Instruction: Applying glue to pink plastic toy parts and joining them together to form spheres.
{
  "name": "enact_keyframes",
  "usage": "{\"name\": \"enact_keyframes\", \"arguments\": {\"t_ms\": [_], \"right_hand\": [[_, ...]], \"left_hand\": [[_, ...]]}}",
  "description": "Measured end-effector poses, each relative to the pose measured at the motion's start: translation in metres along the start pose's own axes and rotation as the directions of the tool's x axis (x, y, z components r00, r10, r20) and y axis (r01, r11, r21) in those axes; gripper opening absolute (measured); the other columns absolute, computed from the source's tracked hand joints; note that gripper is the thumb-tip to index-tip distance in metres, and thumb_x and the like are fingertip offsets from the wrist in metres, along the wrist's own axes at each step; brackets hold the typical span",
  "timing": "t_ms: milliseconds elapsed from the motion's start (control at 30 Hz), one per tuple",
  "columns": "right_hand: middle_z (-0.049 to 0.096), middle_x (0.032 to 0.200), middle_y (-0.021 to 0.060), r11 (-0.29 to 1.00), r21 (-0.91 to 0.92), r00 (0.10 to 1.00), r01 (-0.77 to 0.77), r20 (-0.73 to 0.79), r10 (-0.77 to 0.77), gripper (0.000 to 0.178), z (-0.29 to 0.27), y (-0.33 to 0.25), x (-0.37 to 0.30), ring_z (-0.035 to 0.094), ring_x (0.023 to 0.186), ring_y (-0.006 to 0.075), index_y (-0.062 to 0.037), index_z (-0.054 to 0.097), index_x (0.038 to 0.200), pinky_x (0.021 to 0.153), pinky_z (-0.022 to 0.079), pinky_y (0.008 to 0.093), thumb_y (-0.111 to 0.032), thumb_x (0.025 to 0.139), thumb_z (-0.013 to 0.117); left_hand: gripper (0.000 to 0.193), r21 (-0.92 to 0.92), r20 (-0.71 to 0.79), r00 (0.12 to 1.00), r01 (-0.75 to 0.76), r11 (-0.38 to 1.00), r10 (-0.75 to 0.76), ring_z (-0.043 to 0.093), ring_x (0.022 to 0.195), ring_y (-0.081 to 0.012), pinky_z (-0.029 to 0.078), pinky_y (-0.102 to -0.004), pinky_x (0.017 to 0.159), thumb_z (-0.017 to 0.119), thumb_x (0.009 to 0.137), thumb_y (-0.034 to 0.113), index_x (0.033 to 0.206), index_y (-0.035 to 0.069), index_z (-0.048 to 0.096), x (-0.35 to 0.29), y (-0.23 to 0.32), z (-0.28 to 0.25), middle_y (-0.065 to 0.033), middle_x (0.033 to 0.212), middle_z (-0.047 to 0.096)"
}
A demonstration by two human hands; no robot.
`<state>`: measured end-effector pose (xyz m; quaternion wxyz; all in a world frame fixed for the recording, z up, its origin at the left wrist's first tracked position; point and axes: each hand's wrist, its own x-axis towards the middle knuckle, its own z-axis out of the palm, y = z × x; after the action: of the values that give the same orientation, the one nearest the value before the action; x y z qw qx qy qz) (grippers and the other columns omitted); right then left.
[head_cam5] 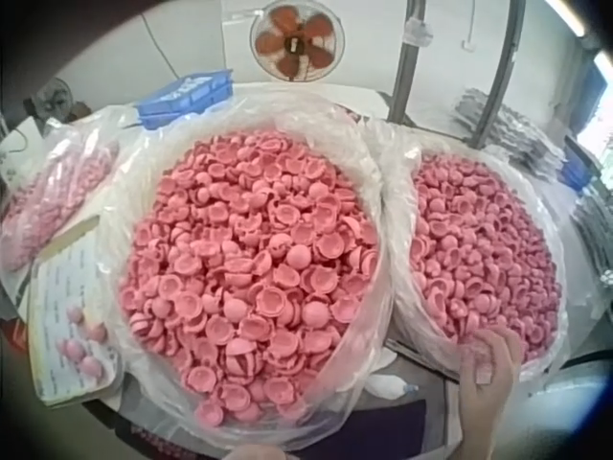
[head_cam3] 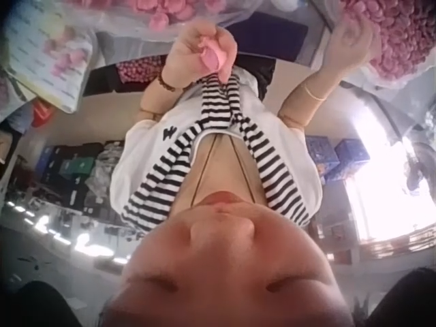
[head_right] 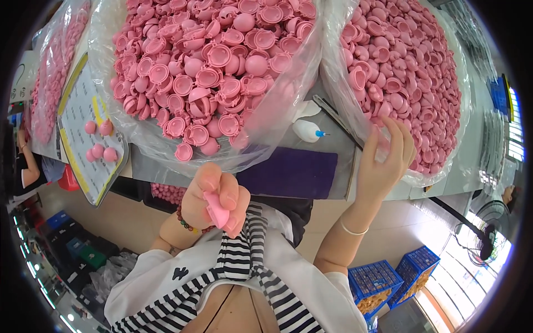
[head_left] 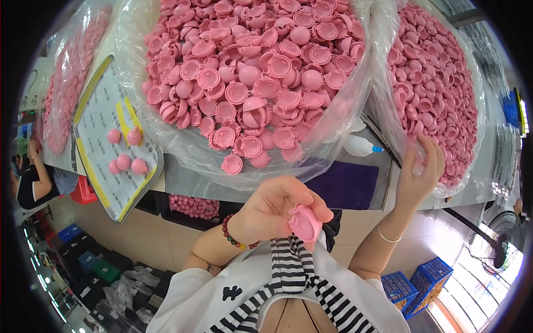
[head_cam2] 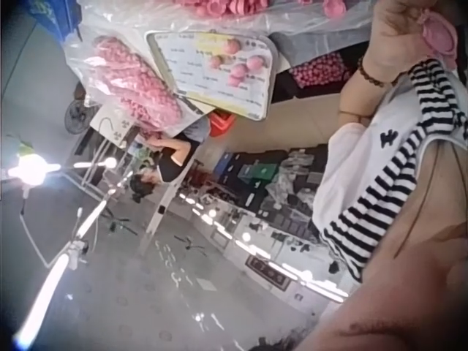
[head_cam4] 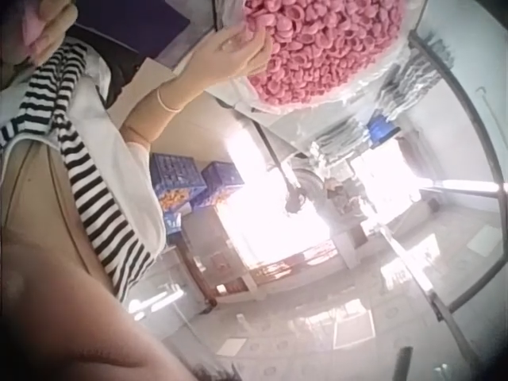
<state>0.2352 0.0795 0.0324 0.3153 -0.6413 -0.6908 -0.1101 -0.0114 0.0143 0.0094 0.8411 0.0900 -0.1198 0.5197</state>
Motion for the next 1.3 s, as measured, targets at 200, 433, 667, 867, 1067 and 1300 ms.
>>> {"name": "enact_keyframes", "arguments": {"t_ms": [200, 433, 667, 867, 1067, 1300], "right_hand": [[0.058, 0.083, 0.0059, 0.931, 0.172, 0.94, -0.322, 0.176, 0.293, 0.024, -0.001, 0.008, 0.002, 0.053, 0.072, 0.0148, -0.0028, 0.054, 0.1, 0.062, 0.043, 0.0242, -0.012, 0.079, 0.06], [0.054, 0.068, 0.0041, 0.908, 0.114, 0.896, -0.404, 0.25, 0.367, 0.024, 0.005, 0.011, 0.016, 0.049, 0.059, 0.0098, -0.0026, 0.053, 0.098, 0.053, 0.04, 0.0222, -0.012, 0.078, 0.062], [0.054, 0.074, 0.004, 0.942, 0.075, 0.929, -0.328, 0.207, 0.307, 0.025, 0.003, 0.01, 0.013, 0.05, 0.063, 0.0123, -0.0042, 0.057, 0.097, 0.056, 0.041, 0.0242, -0.008, 0.073, 0.064], [0.056, 0.087, 0.0076, 0.991, 0.123, 0.992, -0.058, 0.122, 0.043, 0.026, 0.008, 0.016, 0.019, 0.053, 0.076, 0.0187, -0.0031, 0.057, 0.097, 0.071, 0.044, 0.0283, -0.004, 0.072, 0.063], [0.057, 0.09, 0.0075, 0.967, 0.153, 0.979, -0.203, 0.067, 0.195, 0.025, -0.003, 0.009, 0.011, 0.052, 0.074, 0.0167, -0.0014, 0.056, 0.096, 0.063, 0.042, 0.0262, -0.004, 0.072, 0.063], [0.058, 0.09, 0.0063, 0.94, 0.325, 0.994, -0.105, 0.015, 0.106, 0.027, -0.013, -0.012, 0.008, 0.052, 0.072, 0.0147, -0.0017, 0.056, 0.095, 0.057, 0.04, 0.0269, 0.003, 0.069, 0.062]], "left_hand": [[0.048, 0.448, -0.311, 0.95, 0.138, 0.883, 0.009, 0.055, 0.093, -0.023, 0.05, -0.0333, 0.074, 0.076, 0.064, 0.008, 0.103, 0.004, 0.049, 0.01, 0.005, 0.019, -0.0189, 0.101, 0.051], [0.046, 0.662, -0.194, 0.979, 0.086, 0.745, 0.06, 0.051, 0.105, -0.0192, 0.045, -0.0331, 0.087, 0.064, 0.07, -0.006, 0.112, -0.004, 0.047, 0.006, 0.01, 0.017, -0.0126, 0.11, 0.052], [0.049, 0.523, -0.385, 0.922, 0.241, 0.817, -0.025, 0.056, 0.094, -0.0187, 0.048, -0.0314, 0.079, 0.067, 0.074, 0.015, 0.112, -0.004, 0.045, 0.008, 0.008, 0.027, -0.015, 0.105, 0.054], [0.051, 0.418, -0.464, 0.883, 0.289, 0.861, -0.071, 0.061, 0.083, -0.0209, 0.052, -0.0317, 0.072, 0.07, 0.073, 0.022, 0.11, -0.004, 0.045, 0.012, 0.006, 0.03, -0.0222, 0.103, 0.055], [0.049, 0.488, -0.407, 0.913, 0.227, 0.842, -0.01, 0.061, 0.085, -0.0229, 0.052, -0.0327, 0.072, 0.07, 0.073, 0.015, 0.111, -0.003, 0.044, 0.011, 0.005, 0.029, -0.0258, 0.107, 0.052], [0.049, 0.531, -0.419, 0.908, 0.215, 0.82, 0.034, 0.061, 0.085, -0.024, 0.054, -0.0329, 0.071, 0.07, 0.072, 0.015, 0.109, -0.002, 0.044, 0.007, 0.008, 0.029, -0.0261, 0.107, 0.052]]}}
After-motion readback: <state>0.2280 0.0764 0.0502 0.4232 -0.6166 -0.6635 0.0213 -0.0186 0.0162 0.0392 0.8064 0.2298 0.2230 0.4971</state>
